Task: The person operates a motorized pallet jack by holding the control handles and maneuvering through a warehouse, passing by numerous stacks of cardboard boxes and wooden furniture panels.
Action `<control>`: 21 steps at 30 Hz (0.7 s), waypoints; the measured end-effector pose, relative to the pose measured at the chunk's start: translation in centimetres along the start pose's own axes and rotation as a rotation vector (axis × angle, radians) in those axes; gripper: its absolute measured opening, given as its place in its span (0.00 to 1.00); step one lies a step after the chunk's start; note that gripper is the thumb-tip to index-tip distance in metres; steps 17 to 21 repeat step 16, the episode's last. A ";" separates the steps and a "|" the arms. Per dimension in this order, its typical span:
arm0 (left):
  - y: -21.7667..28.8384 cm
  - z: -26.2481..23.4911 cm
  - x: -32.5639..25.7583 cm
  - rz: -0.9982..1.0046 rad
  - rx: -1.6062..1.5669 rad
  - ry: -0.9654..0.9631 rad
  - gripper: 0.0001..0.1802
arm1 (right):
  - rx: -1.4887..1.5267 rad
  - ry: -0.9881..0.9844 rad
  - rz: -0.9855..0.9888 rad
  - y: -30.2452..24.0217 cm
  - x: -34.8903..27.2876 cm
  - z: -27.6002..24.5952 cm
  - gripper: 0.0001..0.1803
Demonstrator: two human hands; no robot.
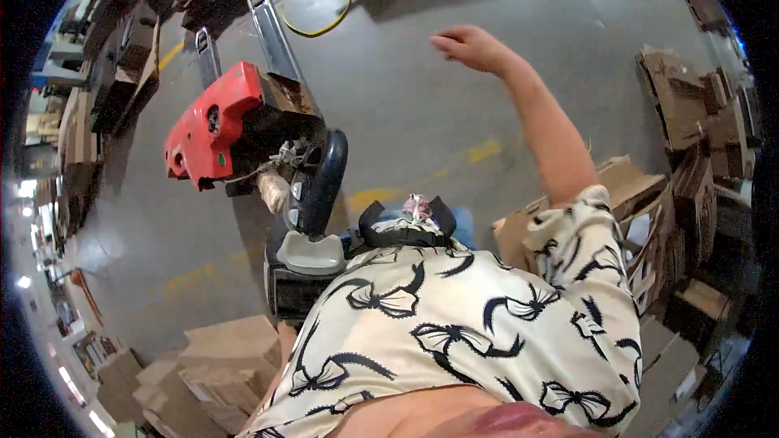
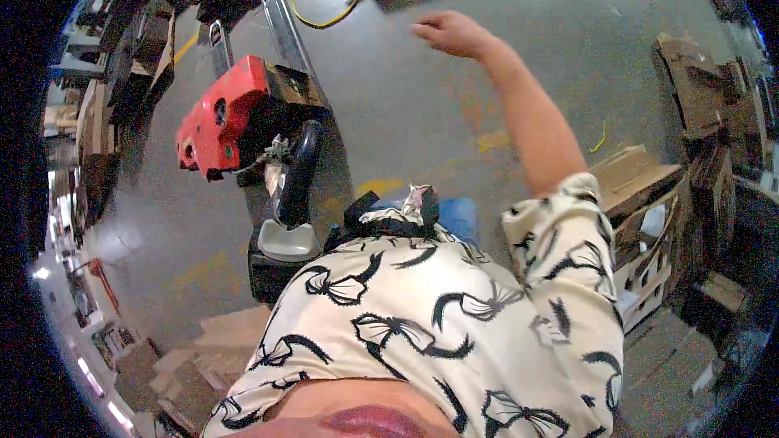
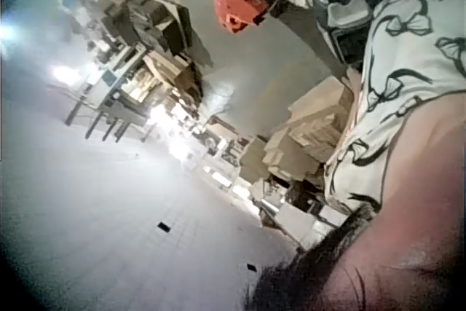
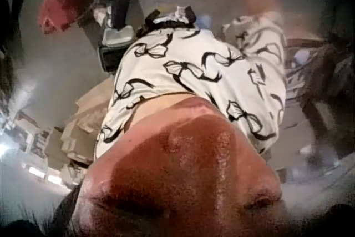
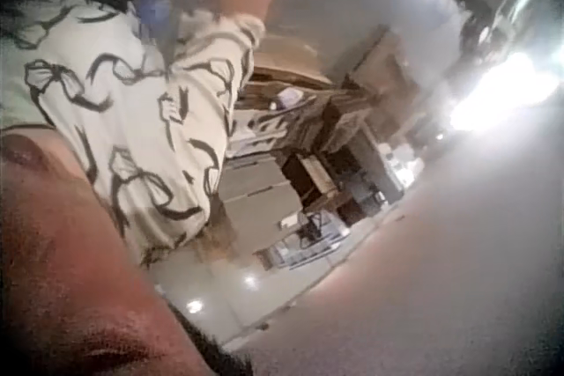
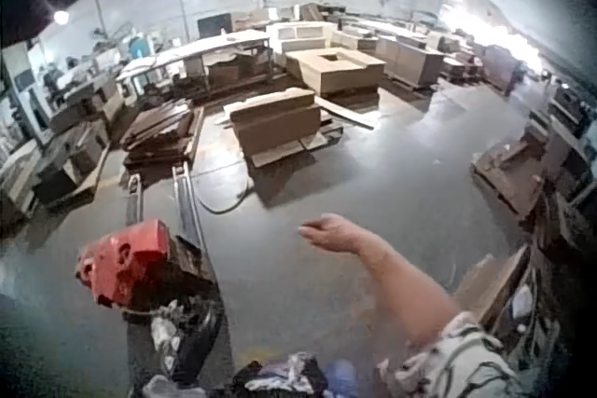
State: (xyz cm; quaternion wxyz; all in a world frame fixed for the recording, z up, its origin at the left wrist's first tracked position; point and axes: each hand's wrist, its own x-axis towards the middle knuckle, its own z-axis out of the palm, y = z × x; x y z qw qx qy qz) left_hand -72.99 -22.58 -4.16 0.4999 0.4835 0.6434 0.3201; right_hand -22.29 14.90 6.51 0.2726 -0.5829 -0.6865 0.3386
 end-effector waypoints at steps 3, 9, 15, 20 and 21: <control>3.7 -0.1 0.2 -0.025 0.050 -0.014 0.16 | -0.042 0.030 0.293 5.2 -4.6 -5.0 0.25; 12.5 9.7 -3.9 -0.157 0.174 -0.001 0.11 | 0.013 0.325 0.550 19.0 -23.9 -16.4 0.17; 14.2 19.4 -3.7 -0.215 -0.187 0.119 0.12 | 0.054 0.201 0.650 32.4 -29.3 -20.7 0.19; 14.7 19.0 -2.8 -0.204 -0.125 0.147 0.13 | 0.078 0.162 0.644 33.0 -28.2 -20.6 0.18; 14.7 19.0 -2.8 -0.204 -0.125 0.147 0.13 | 0.078 0.162 0.644 33.0 -28.2 -20.6 0.18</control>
